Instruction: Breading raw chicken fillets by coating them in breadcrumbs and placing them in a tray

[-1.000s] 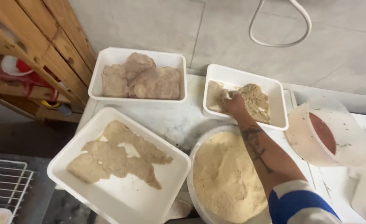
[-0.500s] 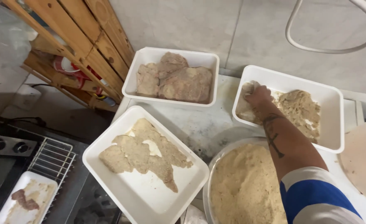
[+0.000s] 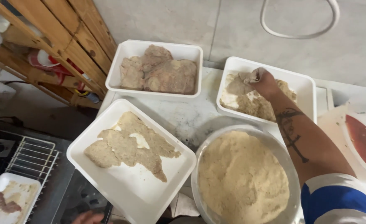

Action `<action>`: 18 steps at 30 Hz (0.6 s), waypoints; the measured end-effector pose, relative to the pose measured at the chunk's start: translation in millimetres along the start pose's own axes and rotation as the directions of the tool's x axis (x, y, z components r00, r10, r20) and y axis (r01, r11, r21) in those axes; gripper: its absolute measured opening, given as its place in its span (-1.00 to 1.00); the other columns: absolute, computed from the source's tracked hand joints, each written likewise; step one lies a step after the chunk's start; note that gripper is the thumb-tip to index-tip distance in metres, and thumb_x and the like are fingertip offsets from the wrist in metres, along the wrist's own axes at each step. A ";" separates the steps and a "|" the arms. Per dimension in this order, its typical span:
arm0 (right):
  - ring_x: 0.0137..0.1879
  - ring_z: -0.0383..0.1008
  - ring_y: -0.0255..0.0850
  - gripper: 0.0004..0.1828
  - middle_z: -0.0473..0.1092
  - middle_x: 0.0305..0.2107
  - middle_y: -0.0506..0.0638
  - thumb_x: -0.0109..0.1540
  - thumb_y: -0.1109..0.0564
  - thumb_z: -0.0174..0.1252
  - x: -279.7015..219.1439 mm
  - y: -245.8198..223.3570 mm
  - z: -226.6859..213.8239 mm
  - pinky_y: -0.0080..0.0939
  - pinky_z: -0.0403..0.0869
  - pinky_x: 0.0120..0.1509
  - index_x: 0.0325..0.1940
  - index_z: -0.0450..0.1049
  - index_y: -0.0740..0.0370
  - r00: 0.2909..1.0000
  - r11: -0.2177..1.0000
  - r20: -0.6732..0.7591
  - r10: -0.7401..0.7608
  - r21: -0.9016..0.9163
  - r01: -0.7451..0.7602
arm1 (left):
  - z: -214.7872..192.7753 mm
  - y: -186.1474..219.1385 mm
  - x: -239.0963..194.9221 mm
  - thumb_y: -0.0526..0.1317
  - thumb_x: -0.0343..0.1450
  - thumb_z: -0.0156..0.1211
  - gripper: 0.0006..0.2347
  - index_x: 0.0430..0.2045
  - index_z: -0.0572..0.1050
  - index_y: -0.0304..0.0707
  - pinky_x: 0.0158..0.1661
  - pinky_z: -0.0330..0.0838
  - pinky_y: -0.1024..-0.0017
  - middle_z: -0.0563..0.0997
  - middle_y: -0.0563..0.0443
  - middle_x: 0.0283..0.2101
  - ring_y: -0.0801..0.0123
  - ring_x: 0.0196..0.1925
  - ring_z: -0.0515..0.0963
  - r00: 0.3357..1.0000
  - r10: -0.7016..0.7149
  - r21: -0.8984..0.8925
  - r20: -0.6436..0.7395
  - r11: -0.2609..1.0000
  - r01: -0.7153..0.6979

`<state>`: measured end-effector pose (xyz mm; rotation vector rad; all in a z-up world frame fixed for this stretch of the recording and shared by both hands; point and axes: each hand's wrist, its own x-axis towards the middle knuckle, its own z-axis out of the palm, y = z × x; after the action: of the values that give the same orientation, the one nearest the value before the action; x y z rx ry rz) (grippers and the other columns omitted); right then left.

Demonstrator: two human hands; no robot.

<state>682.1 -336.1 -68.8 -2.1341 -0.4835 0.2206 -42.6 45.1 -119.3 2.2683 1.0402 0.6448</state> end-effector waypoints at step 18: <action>-0.14 0.62 -0.18 -0.65 0.50 -0.15 0.06 0.24 0.36 0.17 -258.0 -103.9 -25.9 -0.18 0.71 -0.22 0.10 0.39 0.23 0.866 0.927 0.489 -0.107 0.364 -0.091 | 3.9 141.3 32.1 -0.37 0.37 0.26 -0.81 -0.16 0.51 -0.28 -0.23 0.43 0.52 0.25 -0.22 0.25 0.44 -0.40 0.45 0.986 0.075 -0.521 0.146 0.853 0.013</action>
<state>429.9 -410.7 25.2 -1.6792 -0.6866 0.8160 52.3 -7.6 -23.2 1.8225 0.6483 0.6500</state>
